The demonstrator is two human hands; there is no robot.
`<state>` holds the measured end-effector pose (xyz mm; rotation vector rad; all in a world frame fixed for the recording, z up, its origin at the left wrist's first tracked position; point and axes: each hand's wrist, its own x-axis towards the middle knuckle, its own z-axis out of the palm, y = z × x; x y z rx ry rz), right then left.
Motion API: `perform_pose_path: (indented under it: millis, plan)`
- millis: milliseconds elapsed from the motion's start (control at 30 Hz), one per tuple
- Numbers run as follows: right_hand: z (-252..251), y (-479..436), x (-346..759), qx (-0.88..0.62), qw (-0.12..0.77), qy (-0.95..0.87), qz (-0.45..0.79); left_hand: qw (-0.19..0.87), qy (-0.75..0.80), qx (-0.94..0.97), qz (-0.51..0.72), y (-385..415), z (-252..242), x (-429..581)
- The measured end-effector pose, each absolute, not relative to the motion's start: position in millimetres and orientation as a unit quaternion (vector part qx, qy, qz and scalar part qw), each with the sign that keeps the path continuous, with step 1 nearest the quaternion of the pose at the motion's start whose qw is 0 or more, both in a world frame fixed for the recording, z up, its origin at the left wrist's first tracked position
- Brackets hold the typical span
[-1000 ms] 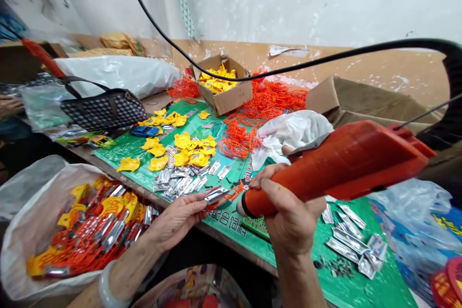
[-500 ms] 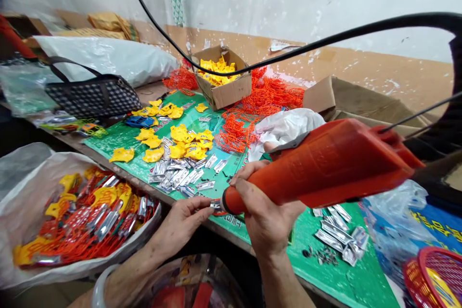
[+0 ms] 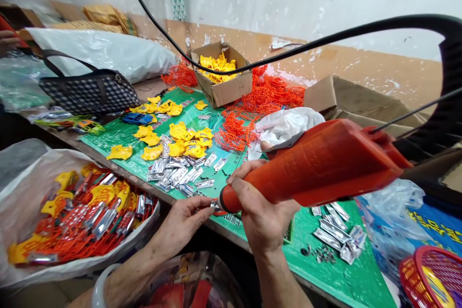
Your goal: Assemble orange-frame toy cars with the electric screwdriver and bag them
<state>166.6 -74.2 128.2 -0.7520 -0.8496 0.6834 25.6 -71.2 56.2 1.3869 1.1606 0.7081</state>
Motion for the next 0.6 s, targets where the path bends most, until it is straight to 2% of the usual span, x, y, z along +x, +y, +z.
perform_pose_path:
  millis: [600]
  plan:
    - [123.0,-80.1,163.4,-0.395,0.768,-0.397,0.309,0.628,0.451,0.537,0.338,-72.1,52.9,27.1]
